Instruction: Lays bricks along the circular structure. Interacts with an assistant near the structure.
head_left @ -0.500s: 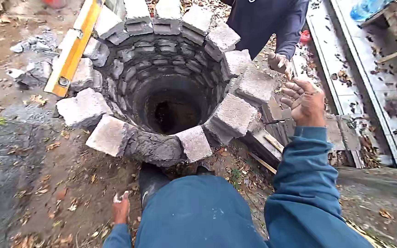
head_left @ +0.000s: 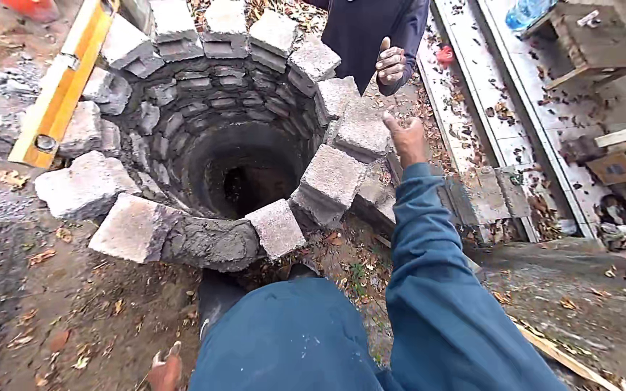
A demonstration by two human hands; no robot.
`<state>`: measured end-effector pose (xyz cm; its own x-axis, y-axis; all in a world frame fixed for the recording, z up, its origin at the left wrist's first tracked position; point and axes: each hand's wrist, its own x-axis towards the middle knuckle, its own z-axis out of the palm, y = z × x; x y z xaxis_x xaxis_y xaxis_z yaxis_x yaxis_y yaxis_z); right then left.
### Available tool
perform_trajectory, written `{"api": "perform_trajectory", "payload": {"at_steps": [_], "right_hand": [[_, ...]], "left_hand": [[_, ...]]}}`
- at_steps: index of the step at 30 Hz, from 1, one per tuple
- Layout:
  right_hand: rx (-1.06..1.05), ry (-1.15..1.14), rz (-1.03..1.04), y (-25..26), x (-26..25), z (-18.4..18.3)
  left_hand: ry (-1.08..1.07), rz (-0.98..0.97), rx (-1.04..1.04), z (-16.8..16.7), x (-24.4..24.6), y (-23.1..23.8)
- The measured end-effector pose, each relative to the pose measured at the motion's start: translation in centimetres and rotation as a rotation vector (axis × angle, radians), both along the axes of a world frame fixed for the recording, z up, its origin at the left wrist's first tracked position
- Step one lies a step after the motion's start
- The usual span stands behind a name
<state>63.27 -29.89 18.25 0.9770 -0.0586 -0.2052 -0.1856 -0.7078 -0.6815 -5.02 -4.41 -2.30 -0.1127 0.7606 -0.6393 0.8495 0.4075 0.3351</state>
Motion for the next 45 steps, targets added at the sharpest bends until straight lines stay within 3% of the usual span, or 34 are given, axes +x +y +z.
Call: {"api": "perform_trajectory", "payload": {"at_steps": [3,6,9,14,20,26,32,36,38,41,45], "right_hand": [[-0.387,-0.071,0.263,5.5,-2.0,0.7],[-0.541,-0.256,0.637,7.3,-8.5,0.1],[-0.684,-0.053,0.875,6.5,-9.9,-3.6],[-0.753,0.064,0.92,6.3,-9.5,-5.2],[-0.774,-0.076,0.931,5.7,-9.4,-5.3],[-0.621,-0.091,0.947,6.0,-10.8,-3.7],[-0.375,0.011,0.99,10.8,-17.7,2.5],[-0.025,0.22,0.97,16.5,-23.9,2.3],[0.203,0.445,0.914,19.0,-26.6,1.2],[0.549,0.829,0.773,22.3,-29.4,-1.4],[0.706,1.079,0.593,24.8,-32.1,-2.8]], "left_hand": [[-0.003,-0.096,0.071,3.9,1.8,1.2],[-0.119,-0.116,0.198,8.0,4.4,1.8],[-0.244,-0.163,0.236,10.4,6.9,1.3],[-0.33,-0.252,0.239,10.0,8.8,0.4],[-0.404,-0.28,0.214,10.9,10.7,-1.0],[-0.562,-0.247,0.079,11.5,14.4,-0.7],[-1.071,-0.204,-0.267,14.6,22.8,-2.4],[-1.192,-0.304,0.063,16.7,23.2,-3.0],[-1.225,-0.189,0.241,16.3,21.8,-2.5],[-1.295,-0.043,0.34,14.5,19.1,-1.3],[-0.959,-0.06,0.534,13.9,17.9,-1.7]]}}
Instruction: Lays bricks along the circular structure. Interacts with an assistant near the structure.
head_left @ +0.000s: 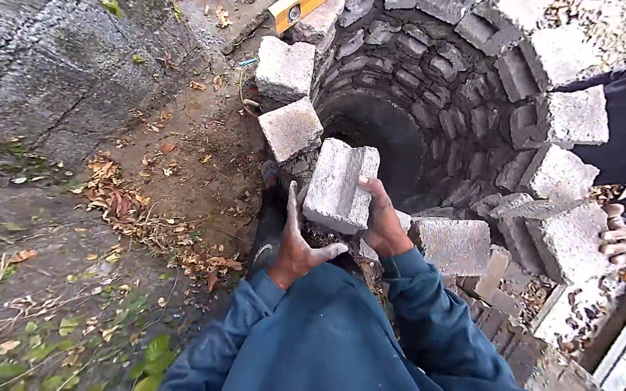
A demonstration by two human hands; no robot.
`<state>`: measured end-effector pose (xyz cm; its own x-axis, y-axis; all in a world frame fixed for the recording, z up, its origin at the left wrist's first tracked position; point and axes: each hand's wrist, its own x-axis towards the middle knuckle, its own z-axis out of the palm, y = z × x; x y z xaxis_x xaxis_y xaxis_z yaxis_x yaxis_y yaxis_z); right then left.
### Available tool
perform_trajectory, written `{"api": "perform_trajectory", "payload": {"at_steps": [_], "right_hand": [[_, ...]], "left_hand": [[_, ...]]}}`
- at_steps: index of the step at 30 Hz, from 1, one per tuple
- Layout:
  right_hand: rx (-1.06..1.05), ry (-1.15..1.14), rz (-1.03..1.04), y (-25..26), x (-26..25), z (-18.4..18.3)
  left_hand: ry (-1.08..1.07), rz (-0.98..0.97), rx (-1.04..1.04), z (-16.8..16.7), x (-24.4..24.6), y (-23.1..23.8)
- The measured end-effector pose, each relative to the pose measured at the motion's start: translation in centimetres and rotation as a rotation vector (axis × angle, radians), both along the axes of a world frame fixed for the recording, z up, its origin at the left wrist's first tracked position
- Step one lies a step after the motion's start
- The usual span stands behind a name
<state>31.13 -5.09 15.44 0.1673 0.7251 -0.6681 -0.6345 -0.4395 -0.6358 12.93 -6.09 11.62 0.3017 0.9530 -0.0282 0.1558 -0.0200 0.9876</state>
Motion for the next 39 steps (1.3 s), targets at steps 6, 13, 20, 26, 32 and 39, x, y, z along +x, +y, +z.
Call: {"api": "perform_trajectory", "payload": {"at_steps": [6,13,20,26,32,39], "right_hand": [[-0.113,0.014,-0.088,0.9,-2.5,-0.5],[-0.201,0.012,-0.109,0.6,-4.0,-2.2],[-0.384,-0.124,-0.092,-0.4,-5.6,-2.7],[-0.249,-1.252,0.785,-0.2,3.2,-0.5],[-0.033,-0.5,0.65,6.8,5.0,-9.0],[-0.121,-0.292,0.537,9.8,3.7,-12.0]], "left_hand": [[0.366,0.203,0.08,-1.4,1.6,-0.9],[0.386,0.243,0.02,-2.6,1.5,-0.6],[0.159,0.265,-0.141,-4.2,0.3,1.5],[-0.286,0.301,-0.539,-6.9,-0.7,3.8],[-0.375,0.257,-0.57,-9.0,-0.4,4.5],[-0.252,0.262,-0.631,-10.5,-0.3,5.8]]}}
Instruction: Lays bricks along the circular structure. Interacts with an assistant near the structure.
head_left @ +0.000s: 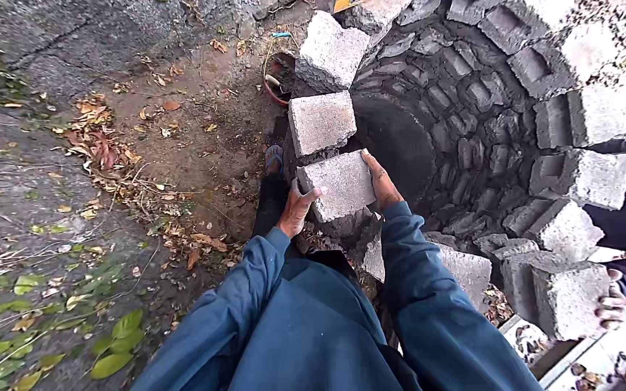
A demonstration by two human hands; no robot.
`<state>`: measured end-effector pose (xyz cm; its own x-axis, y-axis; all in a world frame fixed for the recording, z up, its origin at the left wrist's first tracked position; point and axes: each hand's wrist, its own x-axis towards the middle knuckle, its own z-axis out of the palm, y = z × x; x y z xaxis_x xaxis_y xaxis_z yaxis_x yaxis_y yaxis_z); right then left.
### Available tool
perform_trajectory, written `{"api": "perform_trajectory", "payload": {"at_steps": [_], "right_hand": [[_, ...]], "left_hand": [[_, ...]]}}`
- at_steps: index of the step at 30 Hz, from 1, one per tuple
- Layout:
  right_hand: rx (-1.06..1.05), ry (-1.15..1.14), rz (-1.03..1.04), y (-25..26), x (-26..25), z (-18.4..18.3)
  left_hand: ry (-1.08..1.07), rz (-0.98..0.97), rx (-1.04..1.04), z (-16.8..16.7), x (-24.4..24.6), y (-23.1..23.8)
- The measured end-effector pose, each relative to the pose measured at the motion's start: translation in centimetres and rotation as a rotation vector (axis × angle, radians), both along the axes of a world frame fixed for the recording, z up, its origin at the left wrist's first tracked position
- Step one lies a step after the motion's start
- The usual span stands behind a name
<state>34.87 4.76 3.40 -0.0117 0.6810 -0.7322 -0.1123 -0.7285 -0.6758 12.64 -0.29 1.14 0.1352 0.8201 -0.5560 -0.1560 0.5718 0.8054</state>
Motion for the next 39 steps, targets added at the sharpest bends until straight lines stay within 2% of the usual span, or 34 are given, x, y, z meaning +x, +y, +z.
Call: {"api": "perform_trajectory", "payload": {"at_steps": [9,18,25,29,34,37,39], "right_hand": [[-0.028,-0.094,0.025,1.2,-0.1,-1.8],[-0.029,-0.138,0.086,2.6,-0.2,-1.8],[-0.03,-0.149,0.127,2.4,0.4,-2.3],[-0.016,-0.15,0.127,2.1,0.5,-2.1],[0.038,-0.155,0.127,1.5,0.7,-2.3],[0.053,-0.172,0.112,1.2,0.2,-2.0],[0.047,-0.186,0.121,1.0,0.0,-1.6]], "left_hand": [[0.198,-0.103,-0.086,-1.0,-0.6,0.1],[0.183,-0.075,-0.058,-1.8,-0.6,-0.9],[0.227,-0.129,-0.067,-1.6,-0.9,-0.7],[0.098,-0.064,-0.141,-0.5,-1.5,0.2],[-0.096,0.236,-0.277,-4.7,-3.3,1.4],[-0.153,0.285,-0.288,-5.3,-3.3,1.0],[-0.18,0.258,-0.267,-4.2,-3.2,0.3]]}}
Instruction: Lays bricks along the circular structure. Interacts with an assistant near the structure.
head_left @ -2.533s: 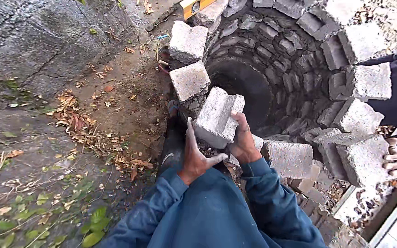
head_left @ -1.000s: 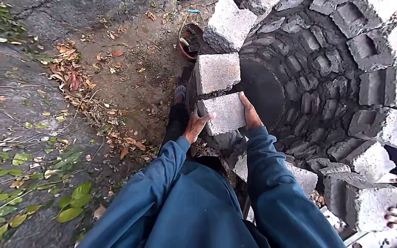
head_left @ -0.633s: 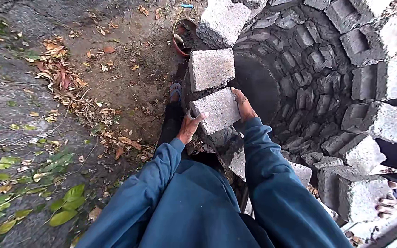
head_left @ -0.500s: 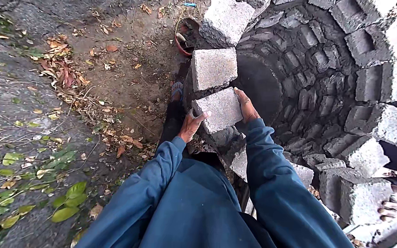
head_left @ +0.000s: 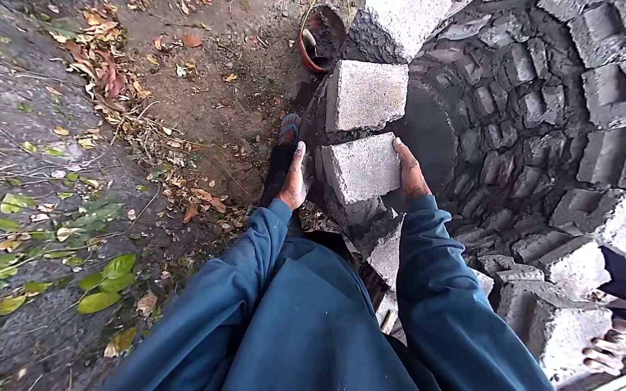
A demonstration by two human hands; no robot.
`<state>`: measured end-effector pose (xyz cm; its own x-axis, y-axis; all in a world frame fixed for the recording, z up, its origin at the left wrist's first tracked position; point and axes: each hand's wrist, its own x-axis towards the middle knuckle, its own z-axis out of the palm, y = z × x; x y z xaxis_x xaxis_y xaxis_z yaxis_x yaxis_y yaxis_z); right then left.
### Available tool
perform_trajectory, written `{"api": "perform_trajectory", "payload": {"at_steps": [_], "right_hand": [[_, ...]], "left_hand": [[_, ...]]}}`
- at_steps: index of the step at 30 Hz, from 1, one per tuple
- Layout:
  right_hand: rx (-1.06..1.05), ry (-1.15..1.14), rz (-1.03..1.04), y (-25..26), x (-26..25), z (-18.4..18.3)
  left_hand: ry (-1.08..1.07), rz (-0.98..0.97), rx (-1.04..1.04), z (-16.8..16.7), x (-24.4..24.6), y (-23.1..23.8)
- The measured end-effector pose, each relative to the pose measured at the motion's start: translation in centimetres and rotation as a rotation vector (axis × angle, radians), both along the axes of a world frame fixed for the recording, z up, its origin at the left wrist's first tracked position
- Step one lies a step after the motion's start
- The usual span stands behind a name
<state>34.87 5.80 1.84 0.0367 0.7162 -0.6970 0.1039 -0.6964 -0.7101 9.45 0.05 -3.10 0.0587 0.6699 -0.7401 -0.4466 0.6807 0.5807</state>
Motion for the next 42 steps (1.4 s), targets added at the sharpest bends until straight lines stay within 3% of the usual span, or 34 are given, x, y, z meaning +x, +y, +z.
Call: {"api": "perform_trajectory", "payload": {"at_steps": [6,15,18,23,28,42], "right_hand": [[-0.003,-0.069,0.012,0.0,-0.1,-0.1],[0.012,0.049,-0.085,-0.1,0.5,-1.3],[0.033,0.129,-0.094,-1.4,0.6,-1.0],[0.035,0.044,-0.305,-1.8,1.8,-0.5],[-0.026,-0.028,-0.231,-2.6,0.6,-0.3],[0.01,0.01,-0.321,-2.5,-0.1,-1.8]], "left_hand": [[-0.052,-0.103,0.117,3.9,1.7,-0.2],[0.014,-0.203,0.221,1.6,2.9,0.4],[0.063,-0.188,0.189,1.6,3.2,1.0],[0.181,-0.255,0.131,2.5,2.3,1.7],[0.232,-0.311,0.042,3.9,1.8,2.6],[0.266,-0.262,0.018,4.0,2.5,2.7]]}}
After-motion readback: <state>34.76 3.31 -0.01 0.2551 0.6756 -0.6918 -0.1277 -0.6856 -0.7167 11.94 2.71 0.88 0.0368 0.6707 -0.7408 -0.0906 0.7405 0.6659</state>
